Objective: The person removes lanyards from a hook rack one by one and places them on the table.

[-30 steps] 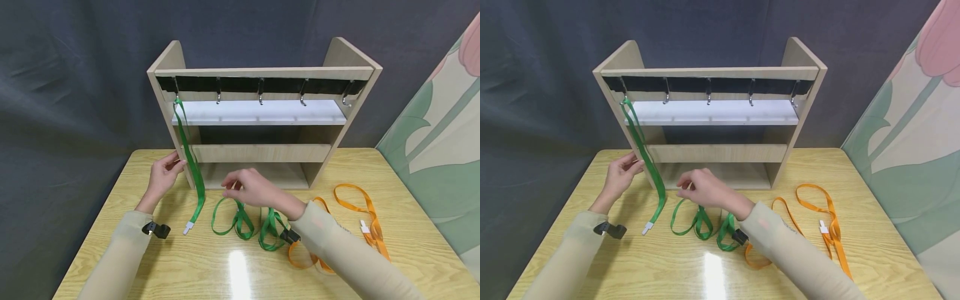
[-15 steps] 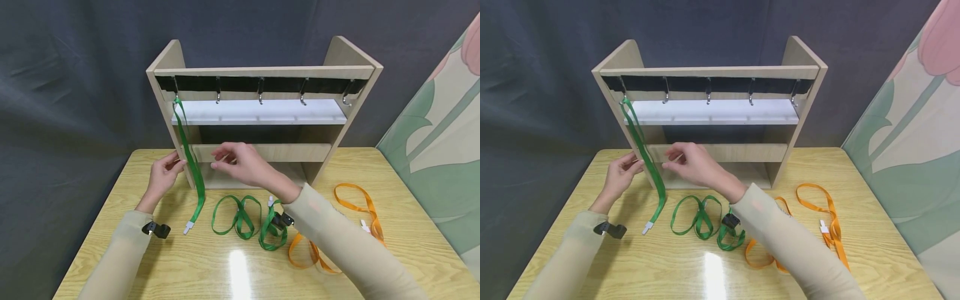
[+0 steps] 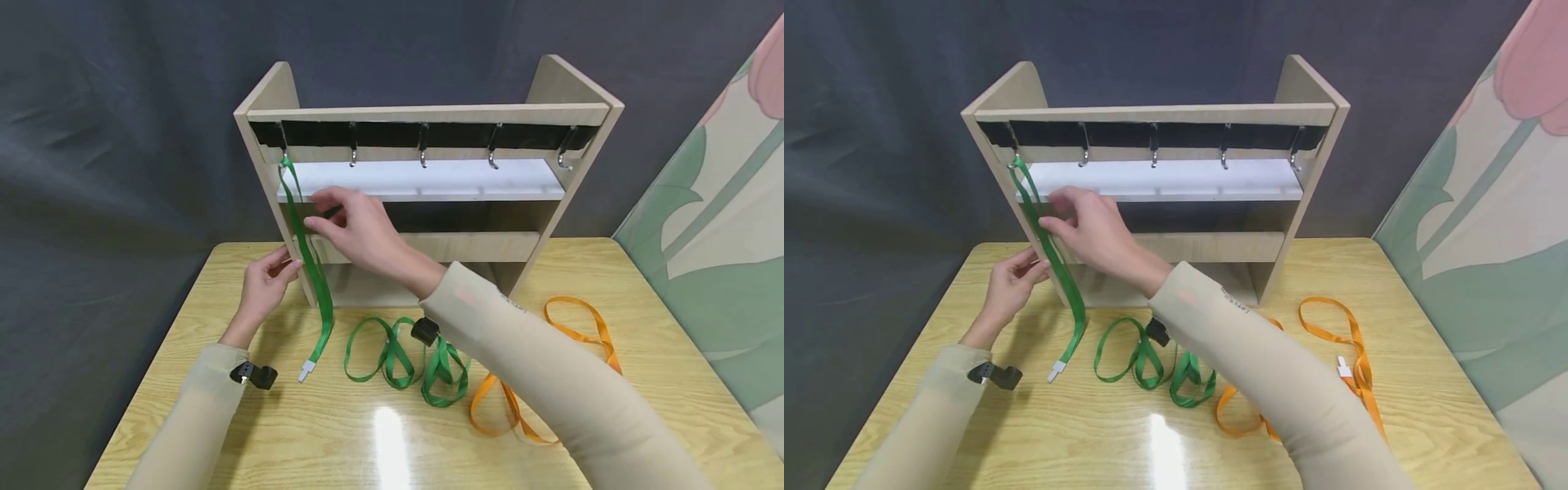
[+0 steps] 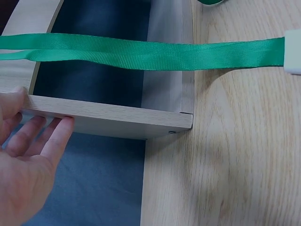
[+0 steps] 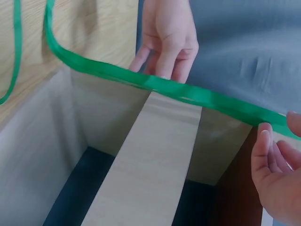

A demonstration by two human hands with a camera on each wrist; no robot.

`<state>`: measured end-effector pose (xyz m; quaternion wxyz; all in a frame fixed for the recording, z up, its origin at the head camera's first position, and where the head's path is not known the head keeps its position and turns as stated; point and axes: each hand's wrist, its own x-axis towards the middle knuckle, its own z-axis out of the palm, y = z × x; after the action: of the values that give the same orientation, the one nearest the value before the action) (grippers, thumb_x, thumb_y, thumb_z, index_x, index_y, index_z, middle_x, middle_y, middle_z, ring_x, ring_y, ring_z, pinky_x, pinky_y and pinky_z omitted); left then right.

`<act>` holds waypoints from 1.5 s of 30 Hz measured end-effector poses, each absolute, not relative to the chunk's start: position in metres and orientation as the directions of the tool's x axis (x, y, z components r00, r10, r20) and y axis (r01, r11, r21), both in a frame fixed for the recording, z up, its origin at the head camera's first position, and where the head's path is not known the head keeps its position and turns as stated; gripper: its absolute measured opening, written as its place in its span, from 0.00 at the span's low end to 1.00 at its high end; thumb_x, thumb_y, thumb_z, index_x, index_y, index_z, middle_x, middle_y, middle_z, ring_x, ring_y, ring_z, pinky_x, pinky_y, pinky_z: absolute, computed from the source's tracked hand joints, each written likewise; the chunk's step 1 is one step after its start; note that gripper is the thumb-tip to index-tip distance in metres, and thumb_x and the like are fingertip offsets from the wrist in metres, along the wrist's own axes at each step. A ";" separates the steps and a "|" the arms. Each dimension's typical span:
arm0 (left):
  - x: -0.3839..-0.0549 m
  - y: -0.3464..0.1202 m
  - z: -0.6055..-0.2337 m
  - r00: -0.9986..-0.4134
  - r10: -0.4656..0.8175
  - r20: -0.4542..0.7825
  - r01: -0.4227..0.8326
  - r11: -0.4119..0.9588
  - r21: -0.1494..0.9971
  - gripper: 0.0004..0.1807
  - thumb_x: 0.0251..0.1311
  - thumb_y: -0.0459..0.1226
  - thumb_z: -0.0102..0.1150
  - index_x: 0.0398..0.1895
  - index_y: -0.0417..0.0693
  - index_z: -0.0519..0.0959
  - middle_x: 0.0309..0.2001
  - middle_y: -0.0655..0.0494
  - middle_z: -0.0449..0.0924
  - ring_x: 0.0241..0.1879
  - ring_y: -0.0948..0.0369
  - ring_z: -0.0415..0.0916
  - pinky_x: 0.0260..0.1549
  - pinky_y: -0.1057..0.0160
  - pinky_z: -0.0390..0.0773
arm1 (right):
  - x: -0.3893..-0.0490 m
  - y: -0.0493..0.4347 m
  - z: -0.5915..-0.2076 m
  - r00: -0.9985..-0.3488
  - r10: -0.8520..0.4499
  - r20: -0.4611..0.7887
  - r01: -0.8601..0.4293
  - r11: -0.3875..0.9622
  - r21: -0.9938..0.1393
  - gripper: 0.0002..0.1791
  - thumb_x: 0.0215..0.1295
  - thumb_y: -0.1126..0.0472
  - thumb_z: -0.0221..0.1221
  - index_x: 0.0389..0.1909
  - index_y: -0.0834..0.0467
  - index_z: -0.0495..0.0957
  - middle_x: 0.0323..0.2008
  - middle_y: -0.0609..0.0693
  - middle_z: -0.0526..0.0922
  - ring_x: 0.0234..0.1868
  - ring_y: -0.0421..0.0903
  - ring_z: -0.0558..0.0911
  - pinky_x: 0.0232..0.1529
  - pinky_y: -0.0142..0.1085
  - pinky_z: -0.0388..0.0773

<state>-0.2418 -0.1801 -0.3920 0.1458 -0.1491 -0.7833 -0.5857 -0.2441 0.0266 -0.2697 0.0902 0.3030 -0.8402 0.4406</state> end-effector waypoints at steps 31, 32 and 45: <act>-0.259 -0.191 -0.420 -0.910 0.046 0.412 0.408 0.281 0.869 0.22 0.65 0.31 0.57 0.62 0.38 0.72 0.55 0.40 0.76 0.51 0.48 0.76 0.38 0.68 0.80 | -0.244 -0.007 -0.242 -0.841 -0.309 0.444 -0.530 0.301 -0.793 0.11 0.68 0.59 0.58 0.47 0.61 0.79 0.34 0.47 0.83 0.32 0.40 0.81 0.29 0.28 0.78; -0.259 -0.191 -0.420 -0.909 0.047 0.414 0.409 0.280 0.868 0.22 0.65 0.31 0.57 0.62 0.38 0.72 0.55 0.41 0.76 0.51 0.48 0.76 0.38 0.67 0.80 | -0.242 -0.007 -0.241 -0.836 -0.306 0.455 -0.536 0.286 -0.794 0.11 0.68 0.60 0.57 0.46 0.61 0.79 0.34 0.48 0.83 0.32 0.40 0.81 0.29 0.28 0.78; -0.260 -0.191 -0.418 -0.911 0.058 0.409 0.408 0.276 0.870 0.22 0.64 0.29 0.57 0.62 0.40 0.72 0.55 0.42 0.75 0.52 0.47 0.75 0.38 0.68 0.80 | -0.228 -0.006 -0.232 -0.817 -0.256 0.516 -0.571 0.240 -0.785 0.09 0.69 0.63 0.56 0.45 0.63 0.79 0.34 0.49 0.83 0.32 0.41 0.82 0.32 0.27 0.78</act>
<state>-0.2603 -0.1914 -0.4180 0.1501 -0.1486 -0.7846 -0.5830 -0.2281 -0.0061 -0.2320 0.1414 0.2669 -0.7746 0.5556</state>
